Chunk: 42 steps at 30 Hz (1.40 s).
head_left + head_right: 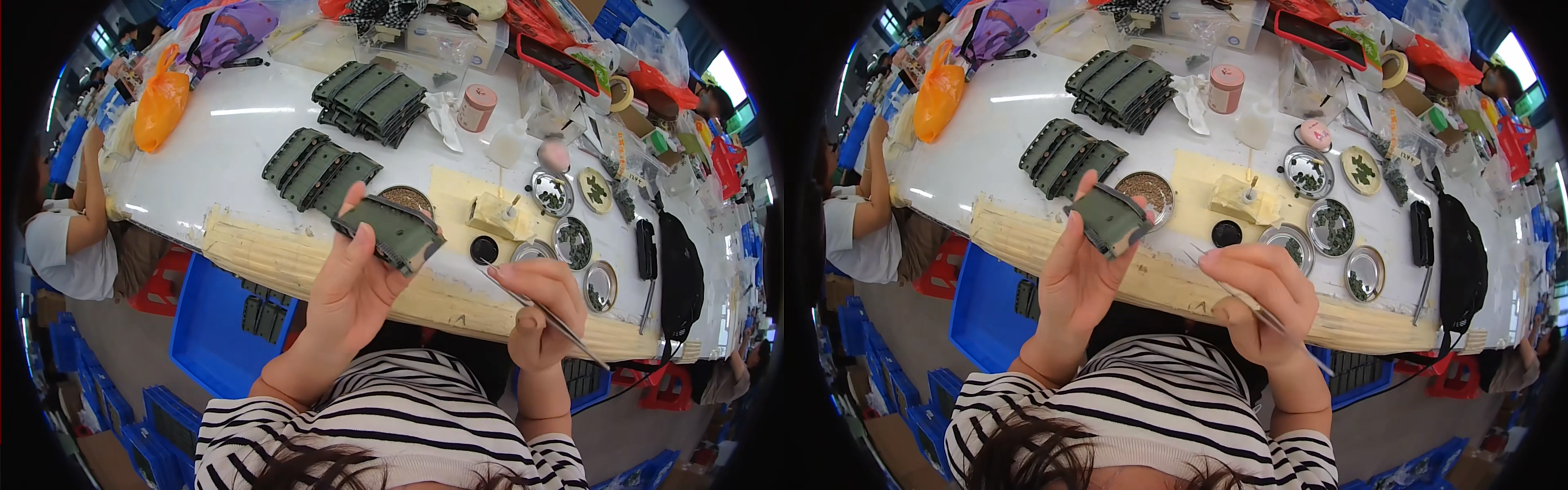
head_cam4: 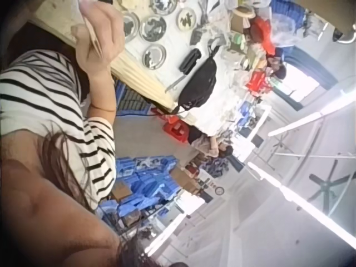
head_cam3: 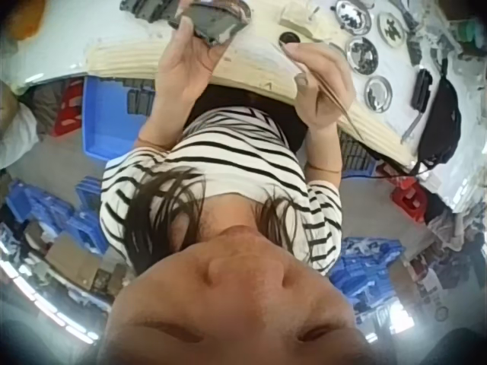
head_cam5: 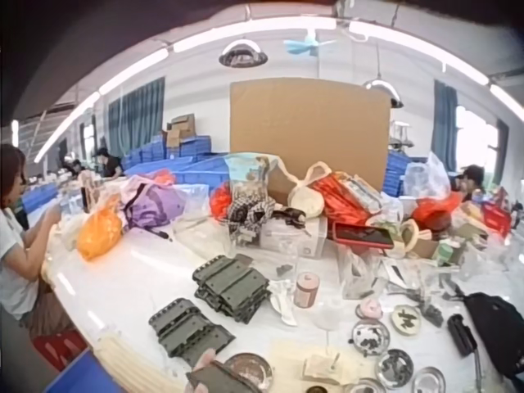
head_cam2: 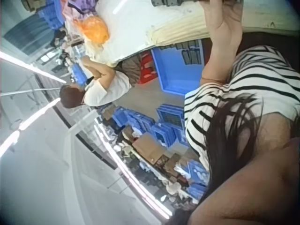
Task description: Using a brush and tweezers to apply glue and attach small parts to model tank hulls.
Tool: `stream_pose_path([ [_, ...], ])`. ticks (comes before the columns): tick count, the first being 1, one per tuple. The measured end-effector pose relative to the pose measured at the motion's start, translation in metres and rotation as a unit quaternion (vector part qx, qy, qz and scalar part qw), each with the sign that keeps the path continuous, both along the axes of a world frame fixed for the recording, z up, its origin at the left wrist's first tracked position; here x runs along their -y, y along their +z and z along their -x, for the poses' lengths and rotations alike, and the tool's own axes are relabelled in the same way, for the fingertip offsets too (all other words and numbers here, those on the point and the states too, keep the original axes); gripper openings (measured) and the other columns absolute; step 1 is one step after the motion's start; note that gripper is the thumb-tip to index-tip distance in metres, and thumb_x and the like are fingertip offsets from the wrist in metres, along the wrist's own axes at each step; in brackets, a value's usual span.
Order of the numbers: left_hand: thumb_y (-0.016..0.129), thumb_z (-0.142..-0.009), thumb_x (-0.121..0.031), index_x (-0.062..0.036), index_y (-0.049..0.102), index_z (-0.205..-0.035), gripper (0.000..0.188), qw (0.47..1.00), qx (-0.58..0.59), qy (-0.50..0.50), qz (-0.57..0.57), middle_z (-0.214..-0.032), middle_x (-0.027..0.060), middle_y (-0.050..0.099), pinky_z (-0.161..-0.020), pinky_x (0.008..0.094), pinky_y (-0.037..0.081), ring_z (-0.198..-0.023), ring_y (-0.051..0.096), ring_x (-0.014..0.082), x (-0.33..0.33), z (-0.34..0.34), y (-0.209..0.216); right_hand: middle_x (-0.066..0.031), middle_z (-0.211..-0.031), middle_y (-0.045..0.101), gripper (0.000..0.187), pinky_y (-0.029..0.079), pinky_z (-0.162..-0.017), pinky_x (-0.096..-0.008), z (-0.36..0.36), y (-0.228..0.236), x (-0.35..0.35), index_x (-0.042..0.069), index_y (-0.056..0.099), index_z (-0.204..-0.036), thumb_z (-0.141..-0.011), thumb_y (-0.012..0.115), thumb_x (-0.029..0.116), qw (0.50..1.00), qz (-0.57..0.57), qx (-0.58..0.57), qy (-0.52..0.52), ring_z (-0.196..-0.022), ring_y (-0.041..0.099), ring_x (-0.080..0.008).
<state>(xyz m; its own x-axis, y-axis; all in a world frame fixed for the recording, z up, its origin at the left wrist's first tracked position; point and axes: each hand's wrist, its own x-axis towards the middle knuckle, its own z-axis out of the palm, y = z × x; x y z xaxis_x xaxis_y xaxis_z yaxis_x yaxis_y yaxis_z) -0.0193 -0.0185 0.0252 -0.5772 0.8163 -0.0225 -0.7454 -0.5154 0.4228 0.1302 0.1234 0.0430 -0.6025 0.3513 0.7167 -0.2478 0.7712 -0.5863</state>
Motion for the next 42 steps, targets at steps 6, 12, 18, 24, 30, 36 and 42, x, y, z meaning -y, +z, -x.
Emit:
stream_pose_path([
  [6,0.044,-0.094,-0.002,-0.0093,0.029,-0.140,0.049,0.989,-0.073,0.082,0.096,-0.130,0.0228,0.049,-0.096,0.0402,0.051,-0.124,0.049,0.0334,0.010,0.023,0.003,-0.0095,-0.080,0.062,0.010,0.045,-0.062,-0.0273,0.031,-0.024,0.005,0.001,0.067,-0.091,-0.087,0.064,0.009,0.972,0.182,0.150,-0.014,-0.069,0.057,-0.0194],
  [12,0.049,-0.096,-0.007,-0.0046,0.043,-0.127,0.032,0.989,-0.022,0.092,0.118,-0.118,0.0185,0.058,-0.093,0.0398,0.053,-0.117,0.056,0.0308,0.011,0.030,-0.011,-0.0093,-0.077,0.062,0.011,0.046,-0.060,-0.0327,0.058,-0.031,0.010,0.002,0.066,-0.089,-0.082,0.068,0.011,0.985,0.035,0.167,-0.007,-0.068,0.058,-0.0250],
  [18,0.050,-0.096,-0.008,-0.0038,0.046,-0.125,0.030,0.988,-0.001,0.100,0.120,-0.117,0.0176,0.059,-0.092,0.0401,0.053,-0.116,0.057,0.0305,0.013,0.037,-0.017,-0.0091,-0.076,0.062,0.010,0.047,-0.060,-0.0330,0.046,-0.030,0.011,0.001,0.066,-0.086,-0.082,0.068,0.010,0.970,0.043,0.238,-0.006,-0.067,0.059,-0.0256],
  [24,0.051,-0.095,-0.008,-0.0039,0.046,-0.124,0.030,0.988,0.020,0.082,0.125,-0.117,0.0176,0.060,-0.091,0.0396,0.053,-0.115,0.058,0.0304,0.010,0.036,-0.026,-0.0105,-0.075,0.062,0.011,0.045,-0.056,-0.0308,0.025,-0.020,0.008,-0.001,0.066,-0.090,-0.085,0.066,0.009,0.943,0.174,0.282,0.023,-0.063,0.058,-0.0210],
  [30,0.052,-0.095,-0.006,-0.0042,0.046,-0.123,0.029,0.985,-0.020,0.080,0.149,-0.117,0.0179,0.059,-0.091,0.0386,0.053,-0.113,0.058,0.0295,0.004,0.032,-0.022,-0.0125,-0.077,0.062,0.013,0.046,-0.057,-0.0319,0.045,-0.027,0.007,-0.001,0.065,-0.093,-0.089,0.063,0.011,0.966,0.154,0.190,-0.079,-0.063,0.059,-0.0223],
  [36,0.054,-0.094,-0.003,-0.0045,0.044,-0.127,0.034,0.982,-0.040,0.079,0.165,-0.117,0.0175,0.058,-0.090,0.0377,0.054,-0.112,0.059,0.0289,0.002,0.030,-0.024,-0.0148,-0.076,0.062,0.020,0.047,-0.057,-0.0393,0.084,-0.024,-0.002,-0.002,0.063,-0.086,-0.090,0.061,0.017,0.970,0.019,0.209,-0.121,-0.061,0.059,-0.0318],
  [42,0.051,-0.094,0.000,-0.0042,0.029,-0.141,0.052,0.971,-0.140,0.119,0.154,-0.119,0.0181,0.055,-0.088,0.0361,0.055,-0.109,0.060,0.0279,0.005,0.025,-0.015,-0.0164,-0.071,0.059,0.024,0.045,-0.055,-0.0418,0.091,-0.028,-0.006,-0.003,0.061,-0.080,-0.091,0.059,0.019,0.947,0.013,0.283,-0.151,-0.060,0.058,-0.0352],
])
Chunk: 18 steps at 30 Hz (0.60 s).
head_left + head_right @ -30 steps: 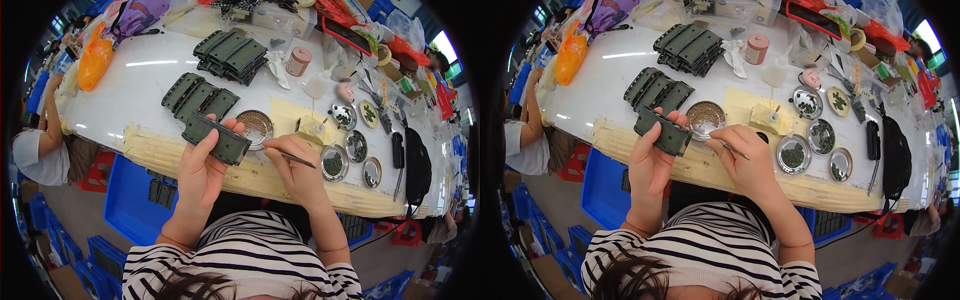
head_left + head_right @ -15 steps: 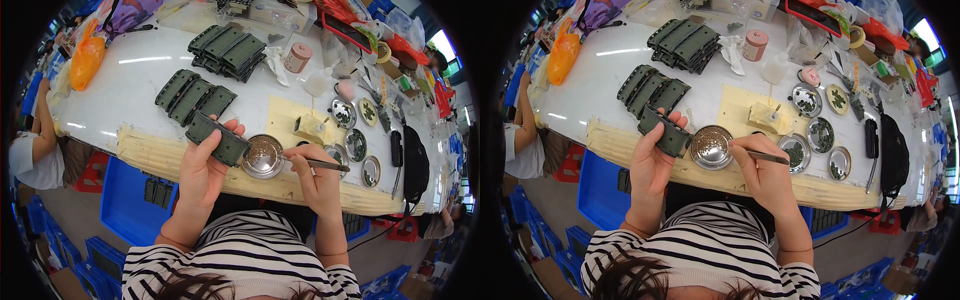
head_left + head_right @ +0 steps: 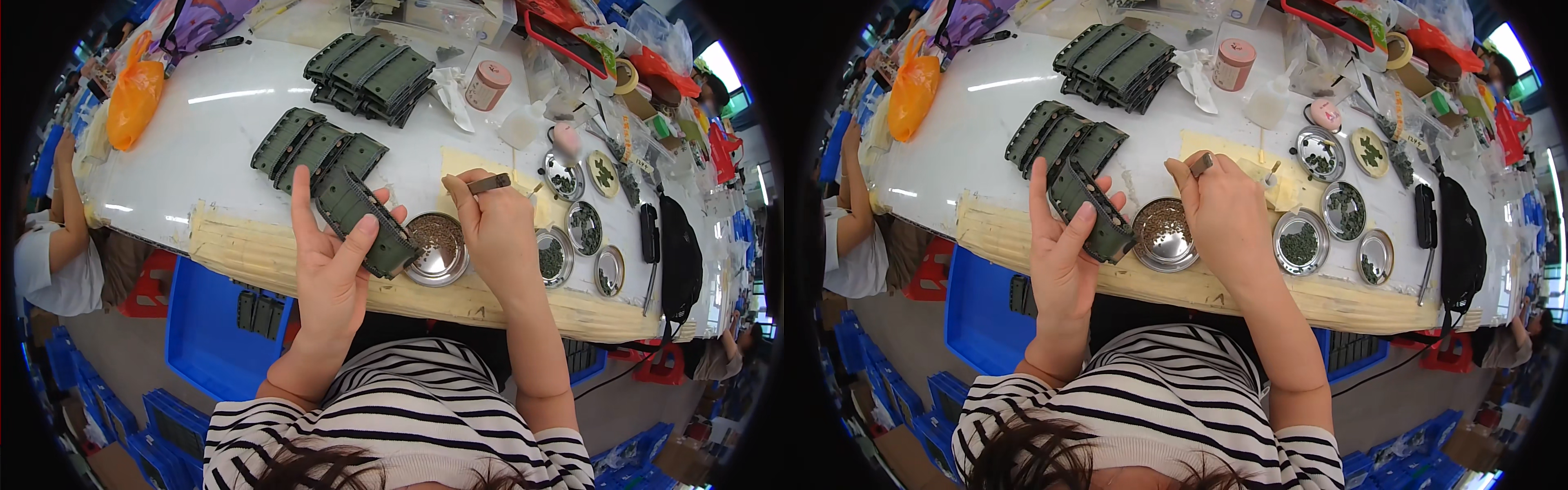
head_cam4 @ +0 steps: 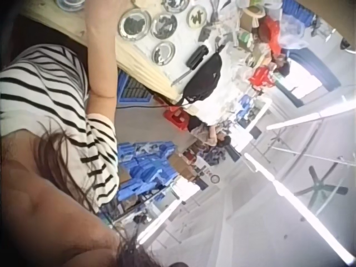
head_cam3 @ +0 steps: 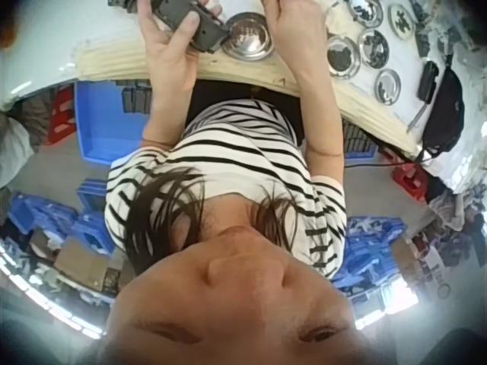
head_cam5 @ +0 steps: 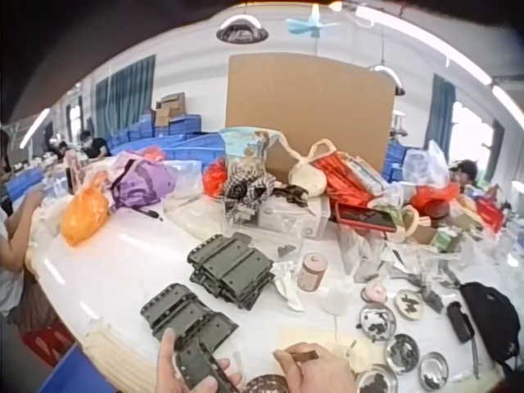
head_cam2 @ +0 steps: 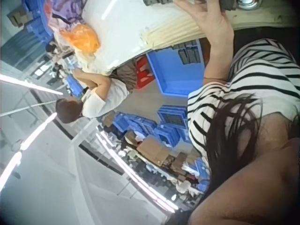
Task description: Using a brush and tweezers to apply glue and attach small parts to model tank hulls.
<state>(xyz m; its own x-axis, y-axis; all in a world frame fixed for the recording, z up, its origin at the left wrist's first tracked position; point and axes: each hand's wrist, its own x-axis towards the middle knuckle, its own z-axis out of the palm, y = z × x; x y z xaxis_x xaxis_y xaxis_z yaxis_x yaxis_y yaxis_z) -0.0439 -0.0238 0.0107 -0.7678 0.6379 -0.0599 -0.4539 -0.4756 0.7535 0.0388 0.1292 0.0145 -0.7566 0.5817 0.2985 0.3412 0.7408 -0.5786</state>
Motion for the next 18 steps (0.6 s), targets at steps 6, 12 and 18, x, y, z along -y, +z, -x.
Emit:
stream_pose_path([
  [6,0.049,-0.095,-0.003,-0.0026,0.044,-0.129,0.034,0.998,-0.054,-0.011,0.011,-0.121,0.0163,0.055,-0.084,0.0361,0.056,-0.102,0.064,0.0263,0.003,0.001,-0.004,-0.0164,-0.070,0.058,0.025,0.045,-0.055,-0.0427,0.001,-0.001,-0.001,-0.002,0.060,-0.080,-0.092,0.059,0.020,1.000,-0.007,-0.009,0.005,-0.061,0.058,-0.0361],
  [12,0.047,-0.099,-0.013,0.0000,0.053,-0.105,0.016,0.994,-0.074,-0.072,0.022,-0.119,0.0149,0.056,-0.083,0.0339,0.056,-0.099,0.065,0.0231,0.002,0.002,-0.007,-0.0147,-0.079,0.063,0.016,0.046,-0.054,-0.0368,-0.010,0.006,0.002,-0.003,0.064,-0.088,-0.091,0.059,0.012,0.988,0.015,-0.145,0.056,-0.059,0.058,-0.0281],
  [18,0.043,-0.102,-0.022,-0.0012,0.053,-0.097,0.023,0.969,-0.112,-0.218,0.032,-0.094,0.0034,0.060,-0.081,0.0235,0.047,-0.090,0.057,0.0084,-0.004,-0.003,-0.002,-0.0091,-0.082,0.064,0.019,0.048,-0.058,-0.0230,-0.046,0.043,0.016,-0.004,0.065,-0.093,-0.096,0.052,0.010,0.938,0.261,-0.180,0.139,-0.068,0.061,-0.0116],
])
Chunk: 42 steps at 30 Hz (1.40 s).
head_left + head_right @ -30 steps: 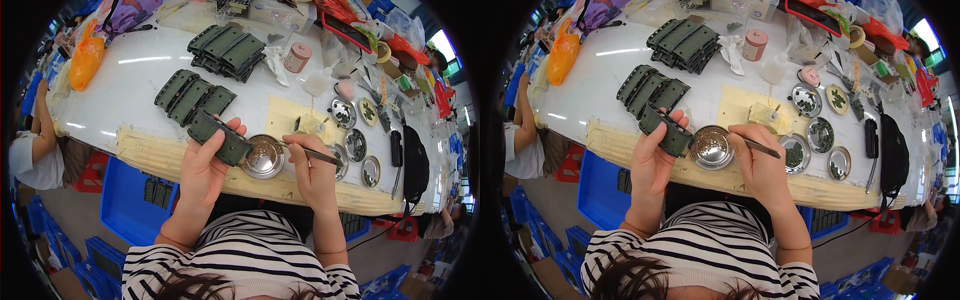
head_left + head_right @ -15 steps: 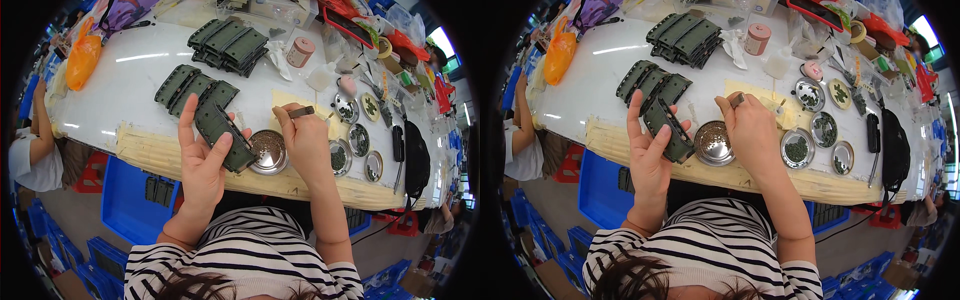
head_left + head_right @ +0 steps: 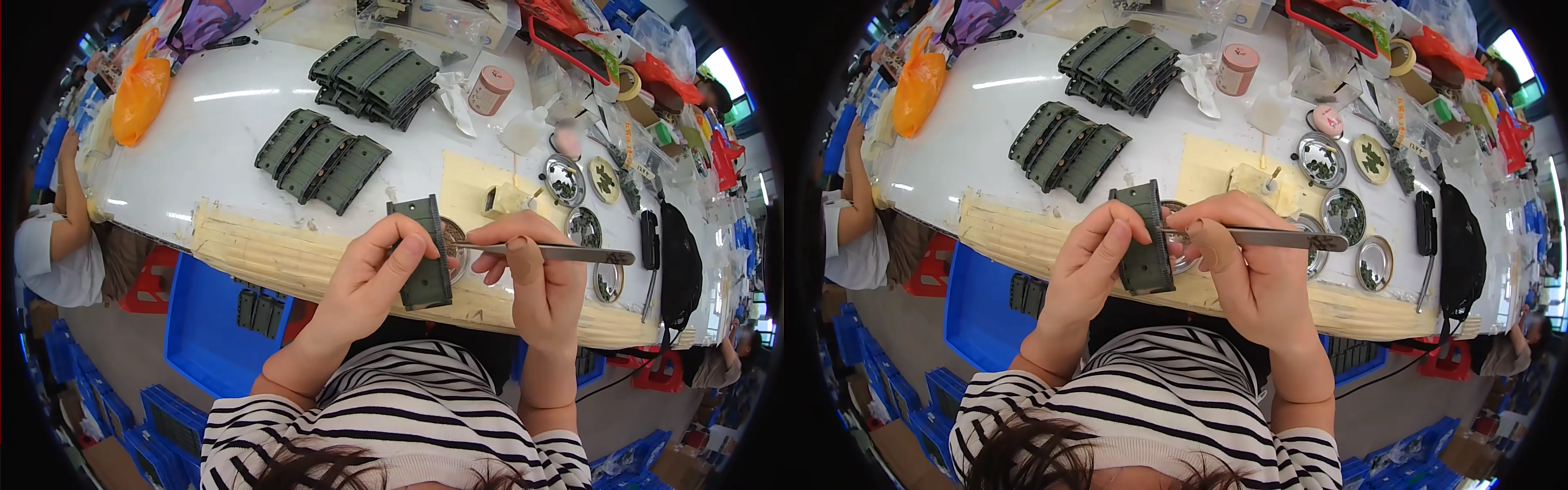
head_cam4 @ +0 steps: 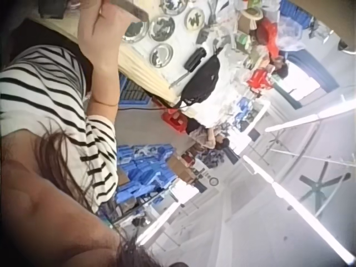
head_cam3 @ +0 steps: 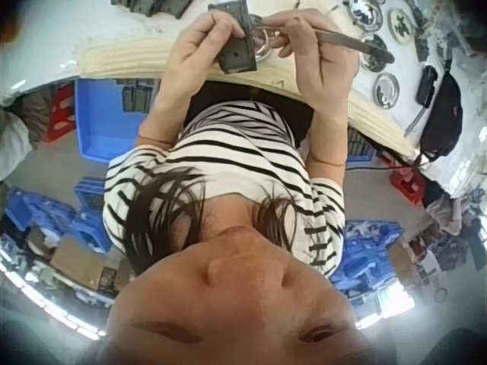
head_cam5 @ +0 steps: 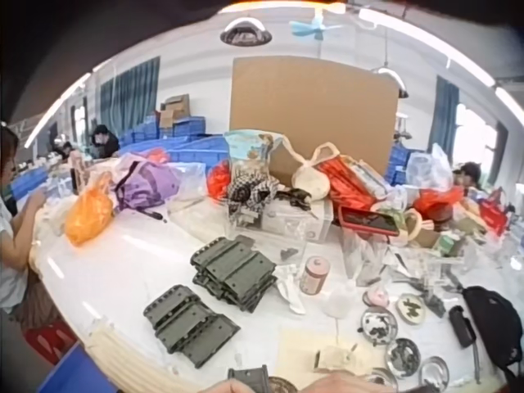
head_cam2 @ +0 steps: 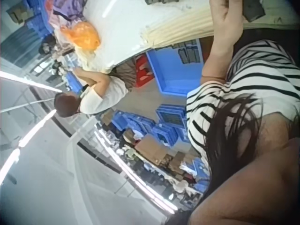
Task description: Using a brush and tweezers to apply glue and attach small parts to model tank hulls.
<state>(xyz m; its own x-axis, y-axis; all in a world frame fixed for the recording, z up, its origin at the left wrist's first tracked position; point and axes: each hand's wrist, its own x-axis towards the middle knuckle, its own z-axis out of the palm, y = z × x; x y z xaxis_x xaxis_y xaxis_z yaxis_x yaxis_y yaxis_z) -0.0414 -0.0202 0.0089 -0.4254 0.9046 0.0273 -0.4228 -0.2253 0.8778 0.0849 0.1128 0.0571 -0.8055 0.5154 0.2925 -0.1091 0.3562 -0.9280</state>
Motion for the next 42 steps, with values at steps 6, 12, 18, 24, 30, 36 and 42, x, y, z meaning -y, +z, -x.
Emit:
stream_pose_path([
  [6,0.042,-0.103,-0.025,-0.0027,0.054,-0.093,0.028,0.995,-0.082,-0.054,0.036,-0.087,-0.0004,0.055,-0.076,0.0212,0.041,-0.084,0.049,0.0063,-0.013,-0.010,0.000,-0.0090,-0.083,0.064,0.017,0.050,-0.062,-0.0230,-0.015,0.001,-0.002,-0.005,0.065,-0.094,-0.095,0.052,0.007,0.999,0.030,-0.021,0.011,-0.069,0.061,-0.0124],
  [12,0.039,-0.103,-0.029,-0.0042,0.052,-0.090,0.031,0.994,-0.016,-0.095,0.052,-0.085,-0.0010,0.054,-0.069,0.0190,0.042,-0.079,0.048,0.0046,-0.017,-0.014,-0.006,-0.0089,-0.082,0.066,0.010,0.050,-0.064,-0.0258,-0.027,-0.003,-0.006,-0.002,0.067,-0.092,-0.086,0.061,0.004,1.000,-0.022,-0.010,0.011,-0.072,0.063,-0.0180],
  [18,0.036,-0.103,-0.030,-0.0061,0.047,-0.083,0.033,0.981,0.125,-0.134,0.066,-0.082,-0.0002,0.047,-0.072,0.0219,0.038,-0.079,0.044,0.0086,-0.020,-0.021,0.007,-0.0095,-0.087,0.068,0.023,0.052,-0.067,-0.0282,-0.039,-0.014,-0.009,0.000,0.069,-0.093,-0.072,0.076,0.007,0.991,-0.124,-0.052,0.008,-0.077,0.065,-0.0216],
  [24,0.036,-0.104,-0.030,-0.0056,0.048,-0.084,0.034,0.981,0.115,-0.138,0.072,-0.082,0.0000,0.048,-0.073,0.0224,0.038,-0.080,0.045,0.0087,-0.021,-0.024,0.005,-0.0098,-0.088,0.068,0.027,0.053,-0.067,-0.0284,-0.044,-0.015,-0.009,0.000,0.070,-0.096,-0.071,0.077,0.008,0.992,-0.118,-0.046,-0.001,-0.078,0.065,-0.0217],
  [30,0.036,-0.104,-0.028,-0.0052,0.050,-0.088,0.031,0.982,0.108,-0.139,0.071,-0.083,-0.0002,0.049,-0.074,0.0225,0.039,-0.081,0.047,0.0083,-0.020,-0.025,0.005,-0.0096,-0.087,0.068,0.027,0.052,-0.066,-0.0284,-0.044,-0.017,-0.009,0.000,0.070,-0.095,-0.071,0.077,0.009,0.993,-0.106,-0.045,-0.004,-0.077,0.066,-0.0216],
  [36,0.037,-0.104,-0.029,-0.0052,0.051,-0.088,0.031,0.981,0.119,-0.140,0.061,-0.084,-0.0003,0.049,-0.075,0.0221,0.039,-0.081,0.047,0.0080,-0.021,-0.026,0.010,-0.0097,-0.086,0.068,0.024,0.052,-0.066,-0.0282,-0.044,-0.016,-0.009,0.001,0.071,-0.094,-0.072,0.077,0.009,0.995,-0.098,-0.033,-0.006,-0.077,0.066,-0.0213],
  [42,0.037,-0.104,-0.030,-0.0056,0.050,-0.087,0.032,0.983,0.104,-0.143,0.051,-0.083,-0.0005,0.049,-0.073,0.0216,0.039,-0.080,0.047,0.0076,-0.021,-0.025,0.010,-0.0101,-0.086,0.068,0.020,0.051,-0.066,-0.0280,-0.043,-0.016,-0.010,0.000,0.071,-0.094,-0.076,0.073,0.009,0.996,-0.080,-0.029,0.001,-0.076,0.065,-0.0207],
])
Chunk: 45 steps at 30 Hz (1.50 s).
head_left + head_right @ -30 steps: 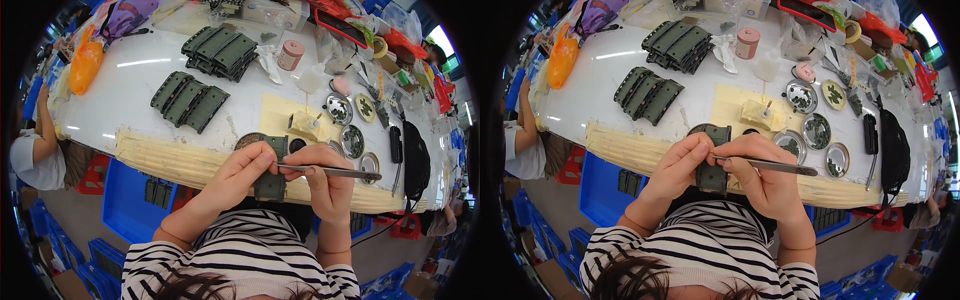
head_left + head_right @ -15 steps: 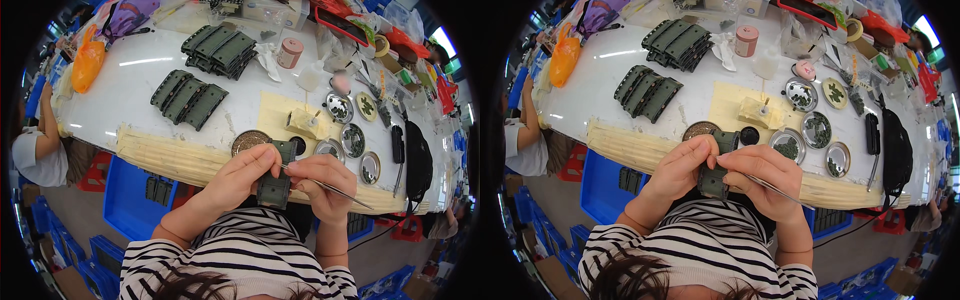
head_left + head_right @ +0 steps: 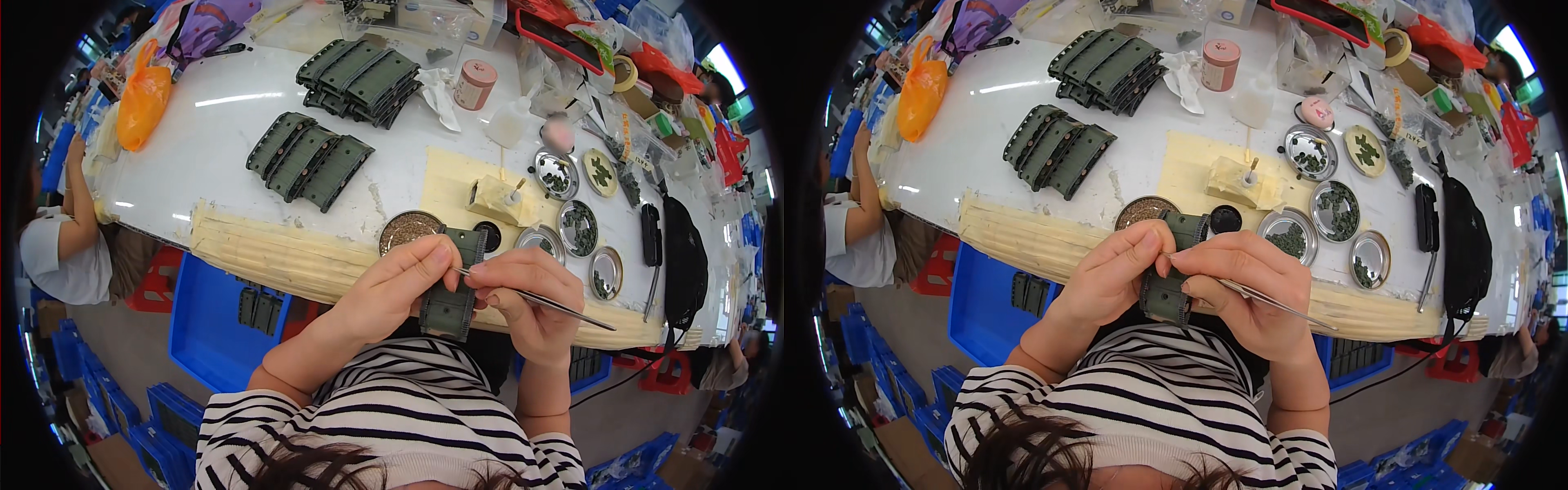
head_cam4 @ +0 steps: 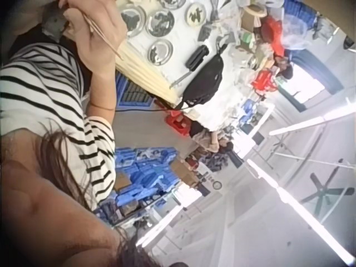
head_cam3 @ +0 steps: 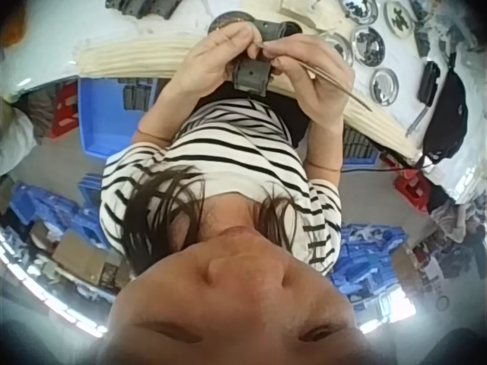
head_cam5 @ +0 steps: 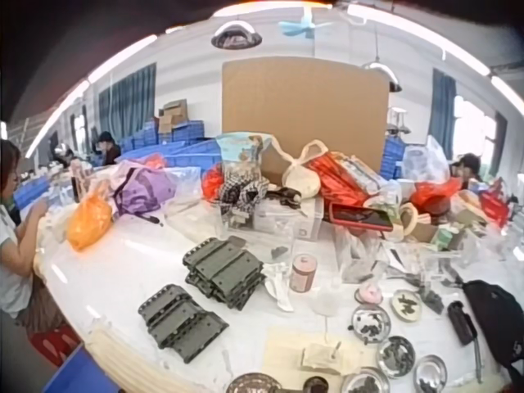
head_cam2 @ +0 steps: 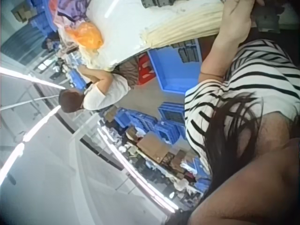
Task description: Using a brush and tweezers to apply glue and attach small parts to model tank hulls.
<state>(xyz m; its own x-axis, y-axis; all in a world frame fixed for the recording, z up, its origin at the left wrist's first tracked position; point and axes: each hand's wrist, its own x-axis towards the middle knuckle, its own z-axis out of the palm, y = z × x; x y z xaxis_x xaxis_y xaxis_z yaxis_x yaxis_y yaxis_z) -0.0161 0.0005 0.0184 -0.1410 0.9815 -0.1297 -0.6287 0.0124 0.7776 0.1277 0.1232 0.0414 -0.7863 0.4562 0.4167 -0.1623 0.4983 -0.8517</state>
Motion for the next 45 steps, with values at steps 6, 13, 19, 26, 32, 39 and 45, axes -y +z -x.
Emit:
stream_pose_path([
  [6,0.038,-0.103,-0.027,-0.0026,0.051,-0.101,0.028,1.000,0.015,-0.016,-0.006,-0.098,0.0089,0.059,-0.080,0.0283,0.051,-0.091,0.061,0.0157,0.001,0.002,-0.005,-0.0104,-0.084,0.066,0.012,0.051,-0.065,-0.0271,0.000,-0.003,0.000,-0.001,0.069,-0.094,-0.084,0.065,0.004,0.998,0.058,-0.038,-0.001,-0.074,0.064,-0.0184],
  [13,0.050,-0.090,0.001,-0.0045,0.026,-0.144,0.060,0.990,0.009,0.141,-0.025,-0.118,0.0187,0.057,-0.093,0.0412,0.052,-0.108,0.061,0.0295,0.005,0.005,0.006,-0.0093,-0.081,0.064,0.013,0.047,-0.066,-0.0254,-0.017,-0.029,-0.015,-0.002,0.068,-0.093,-0.091,0.059,0.008,0.982,0.087,-0.007,-0.170,-0.074,0.059,-0.0146],
  [19,0.054,-0.089,0.004,-0.0093,0.032,-0.141,0.059,0.968,0.181,0.172,-0.042,-0.124,0.0153,0.055,-0.099,0.0427,0.048,-0.115,0.056,0.0278,0.006,0.011,-0.006,-0.0078,-0.078,0.064,0.010,0.043,-0.071,-0.0310,-0.012,-0.043,-0.022,0.002,0.069,-0.091,-0.088,0.064,0.009,0.976,-0.092,0.048,-0.191,-0.074,0.052,-0.0215],
  [26,0.052,-0.092,-0.002,-0.0093,0.040,-0.135,0.045,0.945,0.254,0.201,-0.049,-0.127,0.0138,0.054,-0.101,0.0433,0.045,-0.115,0.055,0.0238,0.007,0.001,-0.005,-0.0066,-0.078,0.064,0.010,0.042,-0.071,-0.0324,-0.008,-0.050,-0.025,0.004,0.070,-0.091,-0.085,0.067,0.011,0.968,-0.147,0.058,-0.194,-0.076,0.051,-0.0232],
  [32,0.050,-0.094,-0.007,-0.0089,0.041,-0.132,0.038,0.956,0.194,0.218,-0.028,-0.124,0.0141,0.056,-0.095,0.0409,0.048,-0.113,0.056,0.0225,0.009,0.000,0.000,-0.0065,-0.077,0.063,0.010,0.042,-0.071,-0.0322,-0.008,-0.050,-0.024,0.005,0.070,-0.091,-0.085,0.067,0.011,0.968,-0.147,0.058,-0.196,-0.076,0.051,-0.0230],
  [39,0.047,-0.096,-0.012,-0.0060,0.040,-0.132,0.036,0.952,0.217,0.216,-0.012,-0.121,0.0183,0.057,-0.088,0.0361,0.052,-0.110,0.059,0.0237,0.013,0.005,0.002,-0.0069,-0.076,0.063,0.009,0.043,-0.070,-0.0326,-0.007,-0.051,-0.025,0.005,0.070,-0.090,-0.083,0.068,0.010,0.966,-0.154,0.063,-0.197,-0.076,0.051,-0.0235],
  [45,0.042,-0.098,-0.018,0.0003,0.036,-0.136,0.042,0.945,0.232,0.228,-0.035,-0.128,0.0236,0.051,-0.083,0.0307,0.059,-0.109,0.061,0.0252,0.010,0.005,-0.006,-0.0074,-0.077,0.063,0.009,0.043,-0.070,-0.0329,-0.006,-0.049,-0.023,0.005,0.070,-0.089,-0.080,0.068,0.006,0.962,-0.188,0.061,-0.190,-0.076,0.052,-0.0243],
])
